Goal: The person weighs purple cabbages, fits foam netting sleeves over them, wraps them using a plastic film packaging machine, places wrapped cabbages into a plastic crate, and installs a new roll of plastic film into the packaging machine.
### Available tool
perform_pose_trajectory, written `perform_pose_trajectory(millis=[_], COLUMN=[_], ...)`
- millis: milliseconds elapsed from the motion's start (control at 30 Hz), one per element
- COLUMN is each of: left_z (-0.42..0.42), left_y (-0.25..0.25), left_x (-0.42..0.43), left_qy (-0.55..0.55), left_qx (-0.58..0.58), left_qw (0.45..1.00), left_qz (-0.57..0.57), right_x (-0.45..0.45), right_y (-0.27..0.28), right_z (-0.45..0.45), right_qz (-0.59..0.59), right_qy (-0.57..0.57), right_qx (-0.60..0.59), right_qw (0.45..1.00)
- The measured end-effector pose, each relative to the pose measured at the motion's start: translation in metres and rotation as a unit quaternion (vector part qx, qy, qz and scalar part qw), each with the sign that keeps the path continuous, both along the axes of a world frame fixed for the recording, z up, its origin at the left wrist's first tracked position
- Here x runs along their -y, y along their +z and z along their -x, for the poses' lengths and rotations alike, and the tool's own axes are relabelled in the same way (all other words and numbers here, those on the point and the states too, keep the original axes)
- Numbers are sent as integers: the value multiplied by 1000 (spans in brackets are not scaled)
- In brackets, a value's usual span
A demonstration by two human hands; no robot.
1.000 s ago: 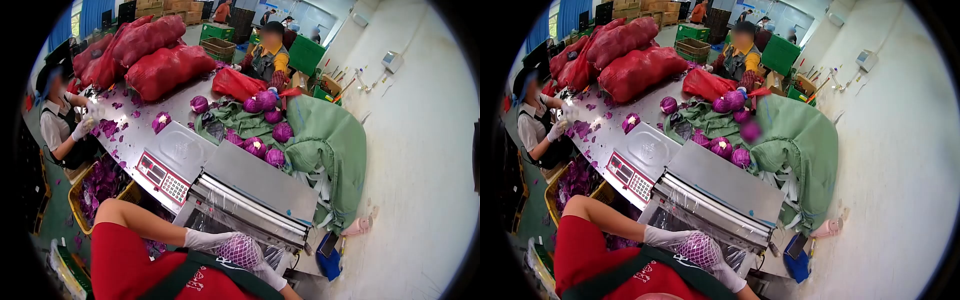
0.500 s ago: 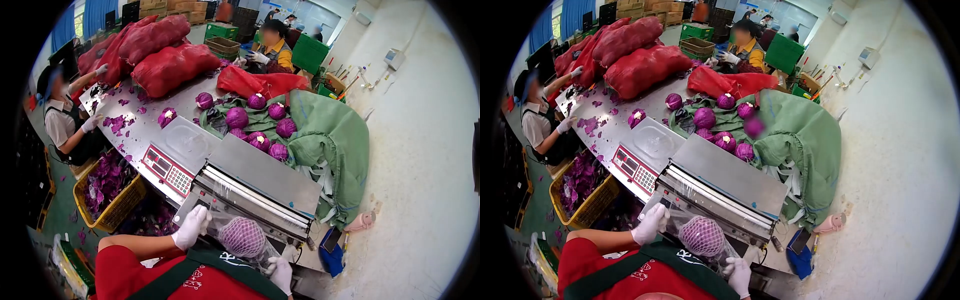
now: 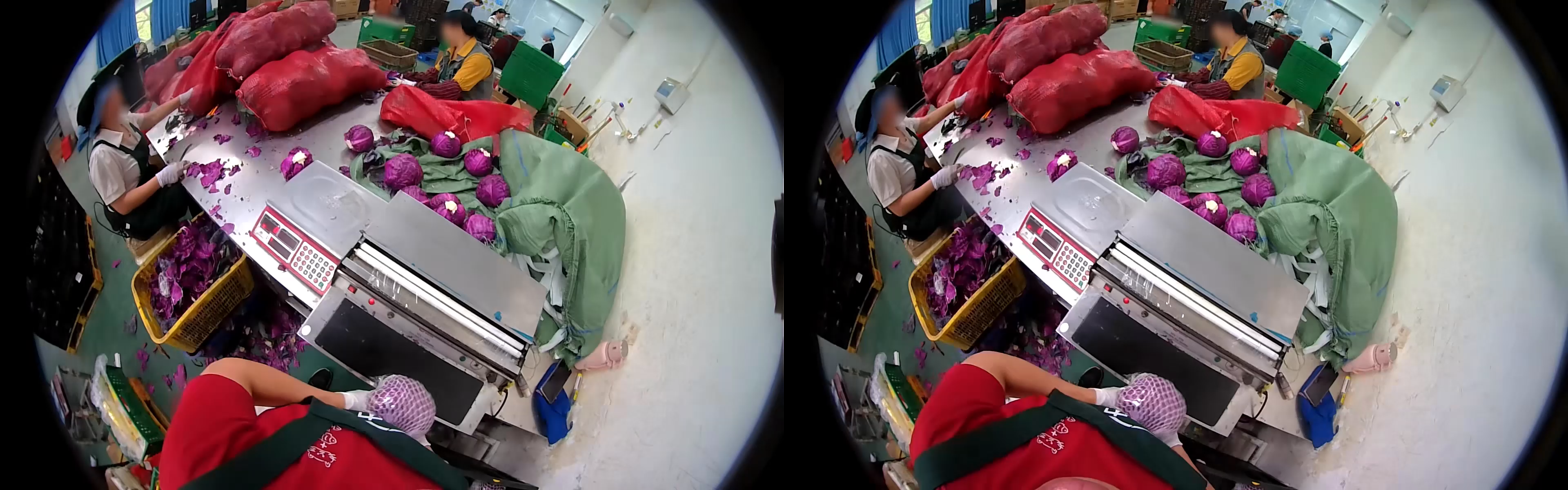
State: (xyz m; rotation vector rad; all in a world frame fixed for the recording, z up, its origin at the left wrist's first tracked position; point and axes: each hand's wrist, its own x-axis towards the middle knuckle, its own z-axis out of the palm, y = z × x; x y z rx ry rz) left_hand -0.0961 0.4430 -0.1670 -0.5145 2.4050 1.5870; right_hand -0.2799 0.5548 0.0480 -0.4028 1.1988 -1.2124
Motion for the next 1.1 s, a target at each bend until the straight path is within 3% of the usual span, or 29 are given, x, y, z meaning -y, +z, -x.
perform_pose_trajectory(millis=[33, 133, 167, 200, 233, 267, 300, 333, 367, 400, 433, 500, 567, 633, 667, 733, 767, 800, 900, 967, 1000, 1067, 1100], left_z=[3, 2, 0, -2, -6, -9, -12, -16, -23, -31, -36, -40, -43, -47, -47, -36, -25, -11, 31, 60, 71, 92, 98], left_y=[12, 64, 114, 122, 128, 139, 152, 164, 175, 186, 195, 212, 224, 234, 236, 240, 244, 256, 259, 272, 270, 280, 281], left_x=[-3, 5, 9, 5, 2, 4, 6, 10, 14, 23, 32, 48, 58, 59, 57, 49, 41, 31, -22, -65, -77, -100, -113], left_qy=[42, -30, -22, -25, 115, 160, 167, 167, 163, 165, 167, 172, 180, 193, 197, 204, 167, 136, 33, -90, -149, -241, -234], left_qx=[-22, 4, 68, 70, 45, 29, 12, 2, -5, -5, -3, 4, 17, 35, 44, 62, 51, 47, 18, 5, 28, 69, 57], left_qw=[999, 997, 995, 995, 948, 876, 832, 797, 771, 739, 711, 662, 625, 601, 598, 614, 700, 716, 805, 844, 864, 878, 889], left_qz=[6, 67, 67, 60, -293, -454, -529, -581, -616, -654, -683, -729, -759, -775, -776, -760, -692, -683, -592, -529, -481, -408, -390], right_x=[7, 10, 13, 16, 24, 45, 60, 81, 92, 100, 103, 99, 74, 37, 14, -26, -44, -59, -104, -156, -184, -247, -276], right_y=[3, -11, -20, -28, -35, 5, -1, 55, 60, 56, 85, 88, 86, 66, 68, 79, 79, 52, 35, 35, 41, -1, -16], right_z=[-7, -28, -33, -33, -30, -35, -34, -56, -69, -76, -76, -84, -80, -77, -77, -89, -98, -98, -87, -71, -63, -66, -64], right_qz=[23, 85, 116, 158, 200, 207, 160, 199, 248, 214, 185, 225, 235, 148, 144, 142, 154, 155, 122, 215, 286, 219, 210], right_qy=[-14, -28, -18, -1, 13, 44, 69, 71, 162, 264, 279, 232, 33, -212, -225, -237, -251, -232, -379, -444, -431, -557, -595], right_qx=[-26, -134, -196, -288, -382, -509, -354, -97, 131, 292, 248, 237, 65, -95, -170, -144, -112, -277, -193, -24, -23, 76, 107], right_qw=[999, 987, 973, 944, 902, 835, 919, 973, 946, 894, 909, 916, 969, 961, 948, 950, 949, 920, 897, 870, 855, 797, 768])
